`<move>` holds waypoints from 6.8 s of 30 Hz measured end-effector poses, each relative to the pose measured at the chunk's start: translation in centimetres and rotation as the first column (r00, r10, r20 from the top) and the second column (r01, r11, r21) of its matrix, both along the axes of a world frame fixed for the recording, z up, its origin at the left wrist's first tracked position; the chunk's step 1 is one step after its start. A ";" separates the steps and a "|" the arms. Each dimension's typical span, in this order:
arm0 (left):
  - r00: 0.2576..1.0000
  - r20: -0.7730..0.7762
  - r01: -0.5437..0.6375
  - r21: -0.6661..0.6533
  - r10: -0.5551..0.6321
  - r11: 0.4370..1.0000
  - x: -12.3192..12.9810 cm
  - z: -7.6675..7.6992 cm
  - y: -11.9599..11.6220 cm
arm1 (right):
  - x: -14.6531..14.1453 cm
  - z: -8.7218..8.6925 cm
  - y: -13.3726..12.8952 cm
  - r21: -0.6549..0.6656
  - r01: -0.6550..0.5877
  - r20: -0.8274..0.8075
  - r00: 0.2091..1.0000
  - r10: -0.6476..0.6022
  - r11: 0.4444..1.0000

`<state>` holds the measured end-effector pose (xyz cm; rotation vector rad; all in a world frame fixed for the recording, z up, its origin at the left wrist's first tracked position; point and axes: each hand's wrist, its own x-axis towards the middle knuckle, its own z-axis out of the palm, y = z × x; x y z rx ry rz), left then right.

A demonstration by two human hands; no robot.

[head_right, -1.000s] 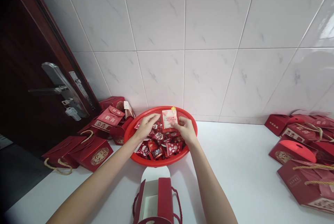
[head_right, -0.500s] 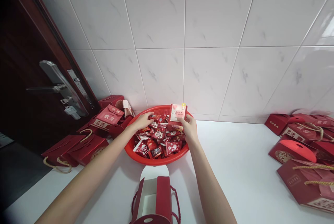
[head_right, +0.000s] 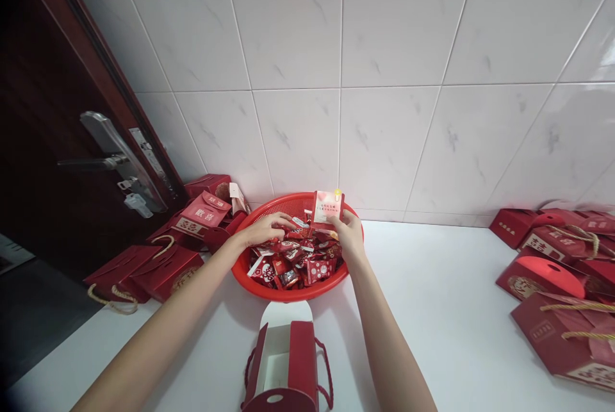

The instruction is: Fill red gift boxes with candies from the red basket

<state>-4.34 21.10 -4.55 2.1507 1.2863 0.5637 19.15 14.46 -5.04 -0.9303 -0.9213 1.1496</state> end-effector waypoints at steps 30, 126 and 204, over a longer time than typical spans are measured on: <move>0.872 0.482 -0.104 0.000 0.091 0.995 0.6 1.1 -1.8 | 0.2 -2.2 1.6 0.002 0.064 0.380 0.923 -0.060 0.998; 0.995 0.099 -0.001 0.150 -0.014 0.989 1.1 -0.1 -2.9 | -0.7 -0.4 -0.1 0.170 0.113 0.798 0.567 -0.204 0.979; 0.624 0.745 0.047 -0.336 0.235 0.941 1.5 1.1 -2.7 | -0.8 -0.5 0.0 0.215 -0.314 0.482 0.858 0.180 0.925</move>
